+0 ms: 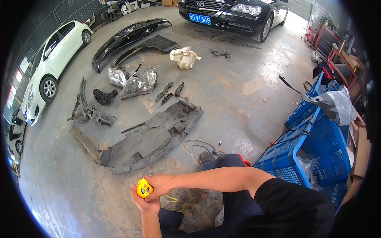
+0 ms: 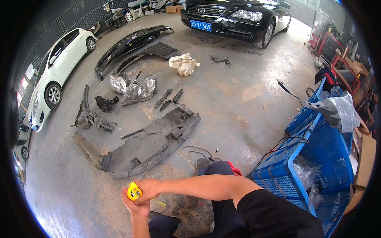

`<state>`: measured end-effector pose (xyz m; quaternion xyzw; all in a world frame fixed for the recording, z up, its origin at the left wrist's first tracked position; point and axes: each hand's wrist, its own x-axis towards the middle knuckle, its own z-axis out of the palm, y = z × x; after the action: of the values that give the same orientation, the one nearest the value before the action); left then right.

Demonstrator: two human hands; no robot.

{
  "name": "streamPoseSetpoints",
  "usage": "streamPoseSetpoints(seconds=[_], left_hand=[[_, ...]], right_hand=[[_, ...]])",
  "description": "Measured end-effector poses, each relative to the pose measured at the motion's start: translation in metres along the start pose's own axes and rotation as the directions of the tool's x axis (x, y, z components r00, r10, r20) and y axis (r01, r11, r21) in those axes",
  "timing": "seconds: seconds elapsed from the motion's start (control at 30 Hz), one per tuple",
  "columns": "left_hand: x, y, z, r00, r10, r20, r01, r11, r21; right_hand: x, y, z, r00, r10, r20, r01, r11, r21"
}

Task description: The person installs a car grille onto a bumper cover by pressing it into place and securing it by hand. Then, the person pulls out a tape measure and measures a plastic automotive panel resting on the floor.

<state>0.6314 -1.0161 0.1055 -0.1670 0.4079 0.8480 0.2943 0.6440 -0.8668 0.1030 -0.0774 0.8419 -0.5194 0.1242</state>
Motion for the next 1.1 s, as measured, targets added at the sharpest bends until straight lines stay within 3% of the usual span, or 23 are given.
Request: streamPoseSetpoints(seconds=[0.27, 0.33, 1.1], left_hand=[[-0.0007, 0.0000, 0.0005, 1.000, 0.009, 0.019, -0.009, 1.000, 0.010], [-0.0012, 0.0001, 0.0018, 1.000, 0.009, 0.013, -0.009, 1.000, 0.008], [0.0019, -0.0004, -0.0013, 1.000, 0.000, 0.014, 0.000, 1.000, 0.019]], right_hand=[[-0.0015, -0.0024, -0.0024, 1.000, -0.007, -0.015, 0.006, 1.000, -0.006], [-0.0048, -0.0092, -0.0093, 0.997, 0.043, 0.064, -0.043, 0.999, -0.013], [-0.0015, -0.0028, -0.0047, 0.998, 0.029, 0.047, -0.028, 0.999, -0.023]])
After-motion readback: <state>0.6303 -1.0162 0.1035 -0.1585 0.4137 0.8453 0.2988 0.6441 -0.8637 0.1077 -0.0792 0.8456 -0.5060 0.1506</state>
